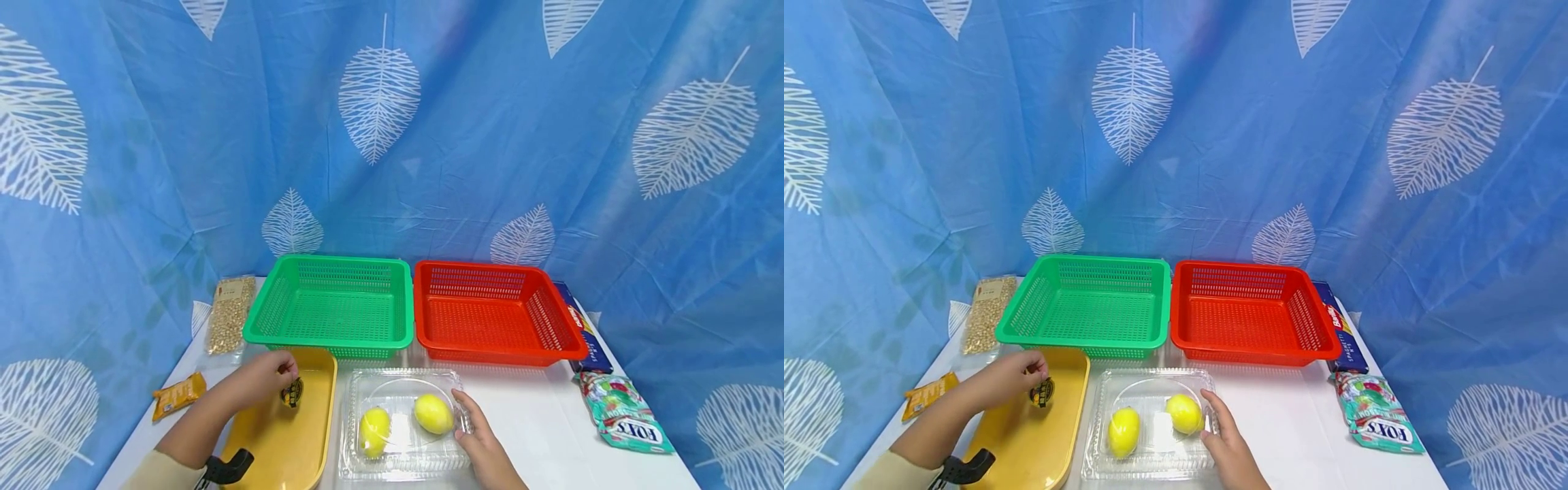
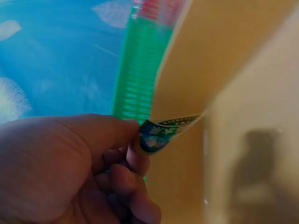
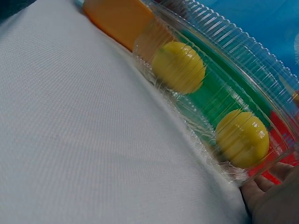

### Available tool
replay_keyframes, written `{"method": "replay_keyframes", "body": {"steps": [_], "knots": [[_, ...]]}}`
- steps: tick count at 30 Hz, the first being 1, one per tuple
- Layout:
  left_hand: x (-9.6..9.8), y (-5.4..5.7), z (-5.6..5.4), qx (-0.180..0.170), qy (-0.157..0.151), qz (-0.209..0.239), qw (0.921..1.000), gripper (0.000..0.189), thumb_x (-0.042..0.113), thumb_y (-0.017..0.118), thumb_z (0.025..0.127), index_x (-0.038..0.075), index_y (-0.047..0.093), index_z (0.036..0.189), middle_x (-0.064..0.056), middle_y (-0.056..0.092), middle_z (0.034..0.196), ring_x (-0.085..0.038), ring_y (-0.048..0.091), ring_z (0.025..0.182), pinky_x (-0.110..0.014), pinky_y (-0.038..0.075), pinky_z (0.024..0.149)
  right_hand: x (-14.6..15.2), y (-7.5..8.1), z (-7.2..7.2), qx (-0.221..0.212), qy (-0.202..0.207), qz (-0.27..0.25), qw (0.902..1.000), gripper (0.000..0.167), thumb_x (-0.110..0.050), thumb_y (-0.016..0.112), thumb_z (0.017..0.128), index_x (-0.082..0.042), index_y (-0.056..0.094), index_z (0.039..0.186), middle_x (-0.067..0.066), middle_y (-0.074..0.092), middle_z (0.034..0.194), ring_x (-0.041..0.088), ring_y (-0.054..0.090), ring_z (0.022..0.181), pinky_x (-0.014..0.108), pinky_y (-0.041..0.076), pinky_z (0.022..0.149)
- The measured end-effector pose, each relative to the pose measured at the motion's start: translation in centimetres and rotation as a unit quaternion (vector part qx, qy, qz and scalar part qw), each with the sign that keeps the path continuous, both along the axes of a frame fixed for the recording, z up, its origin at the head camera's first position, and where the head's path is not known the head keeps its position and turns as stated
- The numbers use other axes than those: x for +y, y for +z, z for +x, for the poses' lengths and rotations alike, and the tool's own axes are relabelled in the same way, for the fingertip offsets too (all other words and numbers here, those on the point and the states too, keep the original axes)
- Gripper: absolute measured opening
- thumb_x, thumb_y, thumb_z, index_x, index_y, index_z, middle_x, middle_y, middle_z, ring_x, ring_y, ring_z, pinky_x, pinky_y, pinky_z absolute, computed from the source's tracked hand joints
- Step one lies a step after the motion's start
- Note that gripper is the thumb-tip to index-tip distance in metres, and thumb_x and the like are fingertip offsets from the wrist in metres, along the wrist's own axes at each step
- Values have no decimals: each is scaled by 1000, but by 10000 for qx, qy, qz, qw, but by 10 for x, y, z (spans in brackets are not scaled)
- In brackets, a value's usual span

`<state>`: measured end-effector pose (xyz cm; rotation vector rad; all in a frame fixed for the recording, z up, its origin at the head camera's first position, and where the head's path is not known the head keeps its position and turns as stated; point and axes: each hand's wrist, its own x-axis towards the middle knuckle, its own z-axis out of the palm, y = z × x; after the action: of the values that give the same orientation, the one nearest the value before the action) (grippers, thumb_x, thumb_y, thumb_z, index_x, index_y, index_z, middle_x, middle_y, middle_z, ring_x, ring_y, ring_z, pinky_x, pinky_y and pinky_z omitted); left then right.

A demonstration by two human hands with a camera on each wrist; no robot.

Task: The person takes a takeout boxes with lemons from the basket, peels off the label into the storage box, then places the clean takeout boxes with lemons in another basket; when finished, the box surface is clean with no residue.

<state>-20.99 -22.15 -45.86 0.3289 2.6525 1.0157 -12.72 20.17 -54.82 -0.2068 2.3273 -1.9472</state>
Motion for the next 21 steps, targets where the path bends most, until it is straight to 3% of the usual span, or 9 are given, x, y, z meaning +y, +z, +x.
{"method": "replay_keyframes", "body": {"steps": [6, 13, 21], "knots": [[0, -15, -2, -54, -15, -235, 9997, 14, 7, 62, 103, 9, 63, 89, -1, 56, 80, -18, 50, 70, -33, 43, 65, 0, 0, 0, -47, -23, 44, 10000, 65, -3, 49, 99, -18, 36, 161, 22, 19, 172, 50, -1, 158, 80, -5, 116], [3, -24, -3, -95, -105, -561, 9983, 16, 6, 64, 100, 11, 62, 85, 0, 55, 76, -17, 48, 64, -30, 40, 61, -2, -1, 0, -297, -45, 32, 9995, 66, -3, 46, 99, -17, 34, 162, 22, 14, 173, 53, -4, 158, 80, -7, 114], [8, -35, -7, 147, -199, -1017, 9945, 23, -1, 75, 84, 12, 57, 77, 1, 51, 71, -16, 44, 62, -27, 33, 60, -2, 1, 0, -431, -84, 130, 9989, 65, -6, 45, 100, -24, 34, 162, 19, 13, 174, 53, -3, 158, 78, -5, 114]]}}
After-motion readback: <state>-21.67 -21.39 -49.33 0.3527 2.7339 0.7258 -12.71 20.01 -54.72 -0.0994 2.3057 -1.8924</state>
